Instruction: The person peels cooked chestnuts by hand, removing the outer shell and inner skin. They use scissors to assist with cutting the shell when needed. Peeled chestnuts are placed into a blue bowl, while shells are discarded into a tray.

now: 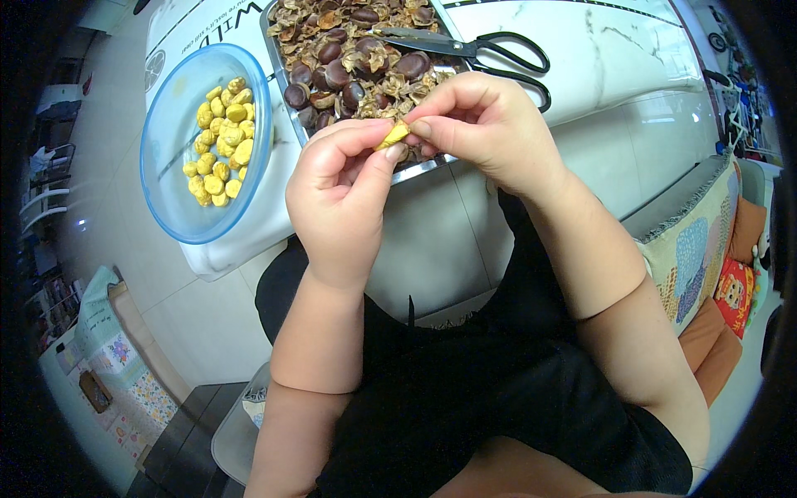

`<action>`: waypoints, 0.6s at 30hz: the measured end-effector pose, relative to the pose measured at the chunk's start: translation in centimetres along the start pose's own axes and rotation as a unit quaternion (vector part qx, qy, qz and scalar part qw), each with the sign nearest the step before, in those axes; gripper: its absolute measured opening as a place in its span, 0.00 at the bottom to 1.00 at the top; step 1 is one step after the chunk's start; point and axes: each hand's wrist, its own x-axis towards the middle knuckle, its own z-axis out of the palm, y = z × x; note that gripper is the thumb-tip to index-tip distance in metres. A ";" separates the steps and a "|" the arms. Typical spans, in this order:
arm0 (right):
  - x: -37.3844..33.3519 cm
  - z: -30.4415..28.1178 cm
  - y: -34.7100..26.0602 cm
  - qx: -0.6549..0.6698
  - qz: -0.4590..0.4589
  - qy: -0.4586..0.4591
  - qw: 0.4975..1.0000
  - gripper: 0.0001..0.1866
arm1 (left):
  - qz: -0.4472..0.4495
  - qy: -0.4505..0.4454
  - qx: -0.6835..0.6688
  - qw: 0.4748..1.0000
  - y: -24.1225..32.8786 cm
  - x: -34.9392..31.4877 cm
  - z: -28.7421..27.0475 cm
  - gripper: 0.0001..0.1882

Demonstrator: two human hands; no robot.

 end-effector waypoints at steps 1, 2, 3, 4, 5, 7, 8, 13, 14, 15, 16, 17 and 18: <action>0.0 0.0 -0.1 -0.003 0.001 0.002 1.000 0.06 | 0.000 -0.001 -0.004 1.000 0.0 0.0 0.0 0.08; 0.0 0.1 -0.1 -0.006 0.001 0.005 1.000 0.06 | 0.000 -0.002 -0.008 1.000 0.0 0.0 0.0 0.08; 0.0 0.1 -0.1 -0.009 0.002 0.007 1.000 0.06 | 0.004 0.004 0.009 1.000 0.0 0.0 0.0 0.08; -0.1 0.1 -0.2 -0.039 -0.006 0.013 0.999 0.06 | 0.008 0.010 0.026 1.000 0.1 0.0 0.1 0.08; -0.2 0.0 -0.2 -0.069 -0.014 0.019 0.997 0.06 | 0.012 0.015 0.042 0.999 0.1 0.0 0.1 0.08; -0.4 0.0 -0.4 -0.124 -0.036 0.021 0.991 0.06 | 0.033 0.019 0.073 0.997 0.1 0.0 0.1 0.09; -0.5 0.2 -0.6 -0.149 -0.050 0.017 0.987 0.06 | 0.043 0.022 0.089 0.995 0.0 0.0 0.1 0.09; -0.6 0.4 -0.7 -0.242 -0.107 0.039 0.963 0.04 | 0.135 0.003 0.249 0.959 0.3 0.2 0.1 0.09; -0.6 0.5 -0.7 -0.272 -0.136 0.042 0.952 0.04 | 0.141 0.012 0.249 0.958 0.3 0.2 0.2 0.09; -0.6 0.5 -0.7 -0.301 -0.164 0.046 0.938 0.04 | 0.121 0.012 0.223 0.967 0.3 0.1 0.3 0.09; -0.6 0.6 -0.8 -0.302 -0.161 0.048 0.938 0.04 | 0.102 0.013 0.197 0.975 0.2 0.0 0.4 0.09; -0.6 0.6 -0.8 -0.303 -0.158 0.051 0.938 0.04 | 0.082 0.013 0.171 0.982 0.2 0.0 0.5 0.09; -0.7 0.6 -0.9 -0.304 -0.154 0.054 0.938 0.05 | 0.052 0.011 0.124 0.991 0.1 0.0 0.5 0.09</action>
